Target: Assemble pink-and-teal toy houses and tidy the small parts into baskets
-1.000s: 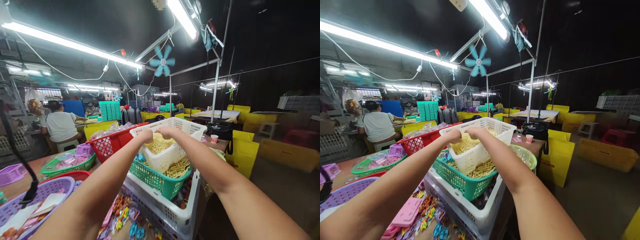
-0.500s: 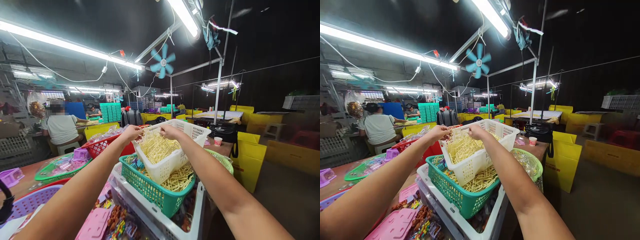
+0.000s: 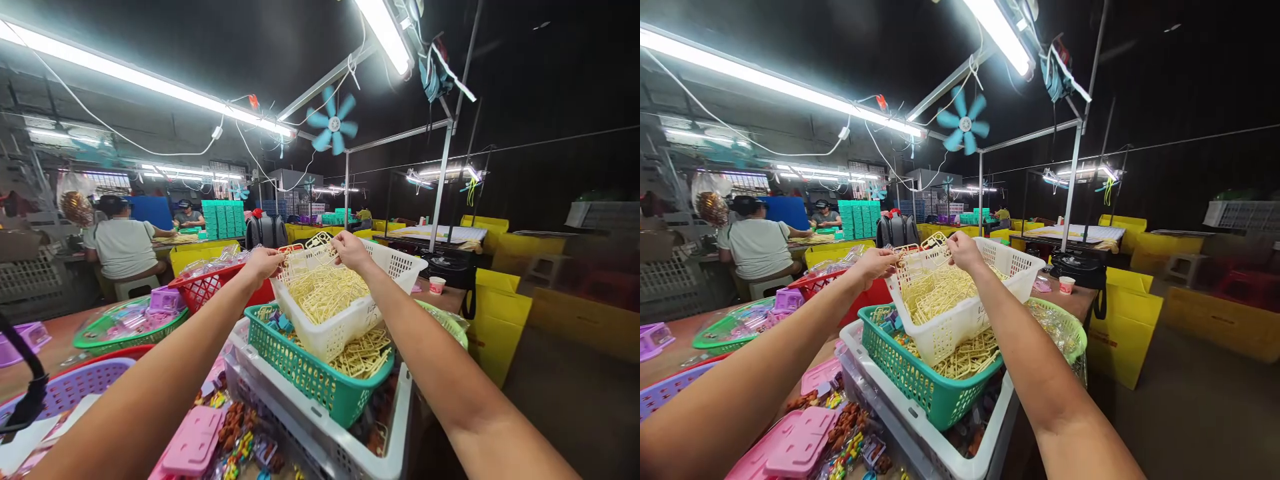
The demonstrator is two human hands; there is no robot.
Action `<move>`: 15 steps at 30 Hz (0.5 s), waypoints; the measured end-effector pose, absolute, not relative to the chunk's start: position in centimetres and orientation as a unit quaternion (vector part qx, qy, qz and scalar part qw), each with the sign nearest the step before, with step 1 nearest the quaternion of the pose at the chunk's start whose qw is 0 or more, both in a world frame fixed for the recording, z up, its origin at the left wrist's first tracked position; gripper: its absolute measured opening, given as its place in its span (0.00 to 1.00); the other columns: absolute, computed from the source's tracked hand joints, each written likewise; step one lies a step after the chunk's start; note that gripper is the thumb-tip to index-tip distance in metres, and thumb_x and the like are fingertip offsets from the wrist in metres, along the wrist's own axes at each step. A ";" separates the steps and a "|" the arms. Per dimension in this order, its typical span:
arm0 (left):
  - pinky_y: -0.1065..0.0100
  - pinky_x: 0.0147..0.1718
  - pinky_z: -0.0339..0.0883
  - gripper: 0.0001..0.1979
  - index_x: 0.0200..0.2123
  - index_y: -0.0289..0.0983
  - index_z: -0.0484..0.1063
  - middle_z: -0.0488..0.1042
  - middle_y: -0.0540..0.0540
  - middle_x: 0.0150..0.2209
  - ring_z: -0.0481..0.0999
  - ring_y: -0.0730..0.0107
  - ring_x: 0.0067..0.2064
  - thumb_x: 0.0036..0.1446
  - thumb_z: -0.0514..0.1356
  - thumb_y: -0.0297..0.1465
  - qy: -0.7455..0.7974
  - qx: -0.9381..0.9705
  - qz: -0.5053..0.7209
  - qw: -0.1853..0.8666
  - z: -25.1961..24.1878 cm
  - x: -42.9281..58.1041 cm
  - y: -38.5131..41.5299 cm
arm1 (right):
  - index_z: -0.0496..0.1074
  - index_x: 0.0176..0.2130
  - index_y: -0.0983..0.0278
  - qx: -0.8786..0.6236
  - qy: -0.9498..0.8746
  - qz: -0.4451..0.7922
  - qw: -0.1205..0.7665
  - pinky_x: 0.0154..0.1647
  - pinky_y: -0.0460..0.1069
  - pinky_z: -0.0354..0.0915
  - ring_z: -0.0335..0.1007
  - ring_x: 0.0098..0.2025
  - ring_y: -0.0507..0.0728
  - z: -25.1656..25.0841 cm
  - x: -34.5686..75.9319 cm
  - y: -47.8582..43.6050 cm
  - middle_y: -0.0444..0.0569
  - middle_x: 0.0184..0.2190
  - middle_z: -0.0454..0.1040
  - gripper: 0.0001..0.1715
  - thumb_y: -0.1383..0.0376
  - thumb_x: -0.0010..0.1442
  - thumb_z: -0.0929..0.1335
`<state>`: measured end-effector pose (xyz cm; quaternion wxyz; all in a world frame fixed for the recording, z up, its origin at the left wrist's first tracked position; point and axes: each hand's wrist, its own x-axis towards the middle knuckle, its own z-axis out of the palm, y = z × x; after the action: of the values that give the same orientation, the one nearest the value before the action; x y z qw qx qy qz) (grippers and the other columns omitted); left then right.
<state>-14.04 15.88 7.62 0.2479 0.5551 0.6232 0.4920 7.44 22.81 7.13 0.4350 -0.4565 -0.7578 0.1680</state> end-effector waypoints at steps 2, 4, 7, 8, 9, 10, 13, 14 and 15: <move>0.74 0.23 0.60 0.07 0.26 0.33 0.72 0.71 0.51 0.22 0.65 0.79 0.22 0.56 0.60 0.26 0.621 0.561 0.498 0.225 7.4 -14.1 16.1 | 0.63 0.43 0.64 -0.469 -0.772 0.171 0.393 0.21 0.40 0.63 0.72 0.23 0.46 7.2 7.7 22.9 0.51 0.42 0.75 0.12 0.60 0.71 0.57; 0.74 0.23 0.58 0.08 0.24 0.34 0.72 0.70 0.52 0.20 0.64 0.78 0.22 0.55 0.60 0.27 0.617 0.571 0.503 0.200 7.3 -14.0 16.6 | 0.67 0.43 0.65 -0.483 -0.794 0.174 0.326 0.24 0.41 0.65 0.74 0.24 0.47 7.4 8.4 23.3 0.51 0.40 0.76 0.13 0.61 0.71 0.58; 0.72 0.22 0.55 0.10 0.24 0.34 0.71 0.67 0.53 0.19 0.63 0.77 0.21 0.57 0.59 0.30 0.612 0.592 0.495 0.174 7.2 -13.0 17.5 | 0.72 0.41 0.66 -0.523 -0.810 0.138 0.226 0.32 0.45 0.69 0.75 0.30 0.51 7.6 10.4 24.5 0.52 0.39 0.78 0.12 0.62 0.68 0.63; 0.72 0.22 0.55 0.10 0.24 0.34 0.71 0.66 0.53 0.19 0.62 0.77 0.21 0.57 0.59 0.31 0.612 0.600 0.485 0.173 7.3 -12.4 17.9 | 0.73 0.41 0.67 -0.542 -0.808 0.114 0.200 0.35 0.47 0.70 0.76 0.33 0.52 7.6 11.3 25.0 0.52 0.40 0.77 0.11 0.62 0.67 0.65; 0.72 0.22 0.55 0.11 0.25 0.34 0.70 0.65 0.54 0.20 0.62 0.77 0.21 0.58 0.60 0.32 0.612 0.609 0.473 0.175 7.3 -11.6 18.2 | 0.73 0.42 0.67 -0.562 -0.803 0.088 0.176 0.39 0.50 0.71 0.75 0.37 0.54 7.6 12.2 25.5 0.52 0.42 0.77 0.10 0.62 0.66 0.66; 0.72 0.23 0.57 0.12 0.26 0.33 0.70 0.65 0.54 0.20 0.62 0.78 0.22 0.59 0.60 0.33 0.612 0.618 0.458 0.182 7.4 -10.6 18.5 | 0.73 0.43 0.67 -0.581 -0.797 0.064 0.152 0.43 0.52 0.71 0.74 0.41 0.55 7.5 13.1 26.0 0.52 0.43 0.76 0.11 0.61 0.66 0.67; 0.72 0.25 0.64 0.13 0.29 0.33 0.70 0.68 0.53 0.24 0.66 0.78 0.24 0.61 0.61 0.36 0.614 0.641 0.406 0.218 7.5 -7.5 19.3 | 0.72 0.48 0.65 -0.615 -0.782 0.015 0.099 0.49 0.56 0.71 0.73 0.46 0.56 6.9 15.3 27.2 0.51 0.47 0.74 0.14 0.59 0.66 0.67; 0.71 0.26 0.66 0.13 0.30 0.32 0.71 0.69 0.53 0.26 0.68 0.77 0.25 0.61 0.61 0.36 0.615 0.646 0.389 0.231 7.5 -6.5 19.4 | 0.72 0.49 0.64 -0.618 -0.780 0.002 0.092 0.48 0.56 0.71 0.72 0.46 0.56 6.6 15.8 27.6 0.51 0.48 0.73 0.15 0.59 0.66 0.67; 0.71 0.27 0.68 0.13 0.31 0.32 0.71 0.71 0.52 0.27 0.69 0.77 0.26 0.62 0.61 0.37 0.616 0.650 0.374 0.243 7.4 -5.6 19.4 | 0.71 0.51 0.64 -0.618 -0.780 -0.016 0.095 0.48 0.56 0.71 0.72 0.46 0.56 6.2 16.2 27.8 0.52 0.49 0.73 0.16 0.59 0.66 0.67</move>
<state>-5.61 19.42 7.39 0.2426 0.6495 0.6158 0.3741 16.17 27.82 6.20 0.0949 -0.6180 -0.7803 -0.0164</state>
